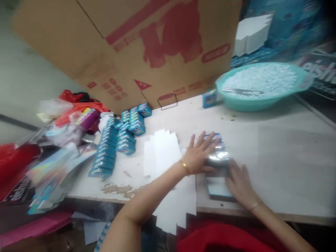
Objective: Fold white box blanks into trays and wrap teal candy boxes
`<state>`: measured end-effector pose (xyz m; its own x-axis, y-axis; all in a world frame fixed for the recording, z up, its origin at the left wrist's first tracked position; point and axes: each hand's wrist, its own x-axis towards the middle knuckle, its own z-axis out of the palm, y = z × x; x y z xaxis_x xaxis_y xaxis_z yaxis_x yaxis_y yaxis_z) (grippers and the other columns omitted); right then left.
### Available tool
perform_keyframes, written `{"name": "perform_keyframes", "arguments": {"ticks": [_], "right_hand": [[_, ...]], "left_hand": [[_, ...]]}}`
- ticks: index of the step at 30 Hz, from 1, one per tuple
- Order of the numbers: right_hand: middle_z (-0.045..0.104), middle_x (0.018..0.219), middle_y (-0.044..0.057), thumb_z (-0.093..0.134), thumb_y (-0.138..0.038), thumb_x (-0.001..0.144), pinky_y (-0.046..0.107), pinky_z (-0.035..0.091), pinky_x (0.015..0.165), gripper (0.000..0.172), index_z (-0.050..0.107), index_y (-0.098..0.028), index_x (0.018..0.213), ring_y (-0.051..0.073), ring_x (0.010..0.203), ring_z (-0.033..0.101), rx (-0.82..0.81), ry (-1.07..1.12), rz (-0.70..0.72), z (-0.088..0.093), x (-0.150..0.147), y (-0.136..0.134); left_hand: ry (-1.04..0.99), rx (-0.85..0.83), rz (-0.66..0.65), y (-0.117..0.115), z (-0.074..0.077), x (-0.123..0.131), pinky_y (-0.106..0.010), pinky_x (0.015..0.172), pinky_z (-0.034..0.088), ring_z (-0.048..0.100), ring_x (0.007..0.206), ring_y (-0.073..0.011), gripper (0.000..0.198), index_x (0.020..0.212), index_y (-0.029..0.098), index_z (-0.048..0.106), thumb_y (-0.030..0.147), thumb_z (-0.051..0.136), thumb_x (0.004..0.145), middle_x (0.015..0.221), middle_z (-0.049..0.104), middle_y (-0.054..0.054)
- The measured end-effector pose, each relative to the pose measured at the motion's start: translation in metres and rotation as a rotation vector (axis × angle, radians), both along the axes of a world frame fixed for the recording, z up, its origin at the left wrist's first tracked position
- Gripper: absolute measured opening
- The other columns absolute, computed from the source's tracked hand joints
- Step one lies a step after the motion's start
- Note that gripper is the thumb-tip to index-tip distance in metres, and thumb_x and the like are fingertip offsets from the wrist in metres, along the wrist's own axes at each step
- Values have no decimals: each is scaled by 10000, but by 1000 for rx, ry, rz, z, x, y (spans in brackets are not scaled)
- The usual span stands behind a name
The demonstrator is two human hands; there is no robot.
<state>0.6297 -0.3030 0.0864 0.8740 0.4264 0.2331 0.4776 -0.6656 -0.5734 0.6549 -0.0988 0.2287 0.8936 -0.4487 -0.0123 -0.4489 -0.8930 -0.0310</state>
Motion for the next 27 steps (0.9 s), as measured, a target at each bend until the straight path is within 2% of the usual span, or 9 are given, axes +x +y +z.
{"name": "perform_keyframes", "arguments": {"ticks": [3,6,8,11,15,19,21,24,27], "right_hand": [[289,1497,95,276,-234,924,627,147,1105,633,-27,-252,1479,288,1376,256,-14,3,3,-7,-2,0],[291,1498,75,280,-295,934,610,169,1119,605,23,-278,1481,305,1361,284,-13,-24,2,-17,-4,-4],[299,1494,72,296,-332,926,620,196,1115,606,54,-298,1480,334,1332,332,-4,-51,7,-27,-4,-8],[294,1494,31,293,-349,900,632,184,1121,616,79,-336,1477,364,1308,365,26,-119,30,-38,-4,-12],[240,1508,-45,297,-280,872,486,78,1189,626,130,-345,1471,294,1358,291,74,-241,95,-45,-4,-16],[189,1516,-62,305,-295,872,392,26,1194,624,137,-322,1472,241,1388,209,105,-279,134,-48,-2,-16],[181,1512,-61,331,-335,885,380,18,1193,626,109,-346,1470,248,1381,224,99,-200,90,-46,-1,-12],[202,1513,-7,368,-375,913,456,47,1188,643,55,-348,1473,273,1364,265,32,-76,0,-28,-1,-4],[188,1525,69,316,-399,947,585,136,1136,637,-8,-274,1480,280,1387,199,31,113,-14,-3,2,1]], "left_hand": [[-57,58,150,104,22,-12,-523,1115,-33,-99,1413,-323,1100,1478,101,93,746,504,688,1543,20,-171],[-65,276,453,234,38,-36,-538,1102,-58,-117,1400,-366,1158,1477,85,104,684,621,631,1541,-18,-180],[44,413,607,307,40,-54,-542,1099,-63,-124,1397,-371,1225,1482,95,42,630,680,584,1542,-56,-167],[141,442,653,374,30,-76,-552,1101,-2,-10,1403,-396,1234,1477,96,125,566,730,510,1539,56,-181],[158,425,664,395,8,-91,-532,1111,59,54,1411,-361,1148,1477,113,130,502,692,554,1536,138,-151],[93,411,684,387,0,-104,-522,1119,50,67,1414,-329,1011,1471,106,126,443,614,652,1525,188,-145],[63,399,688,379,1,-110,-542,1109,76,175,1386,-341,965,1459,84,145,427,594,677,1473,281,-192],[26,354,717,362,7,-115,-593,1028,237,416,1216,-384,961,1427,27,177,467,594,682,1267,464,-245],[-47,194,858,342,16,-114,-469,866,456,528,1049,-335,892,1413,124,227,577,552,717,1067,537,-122]]}}
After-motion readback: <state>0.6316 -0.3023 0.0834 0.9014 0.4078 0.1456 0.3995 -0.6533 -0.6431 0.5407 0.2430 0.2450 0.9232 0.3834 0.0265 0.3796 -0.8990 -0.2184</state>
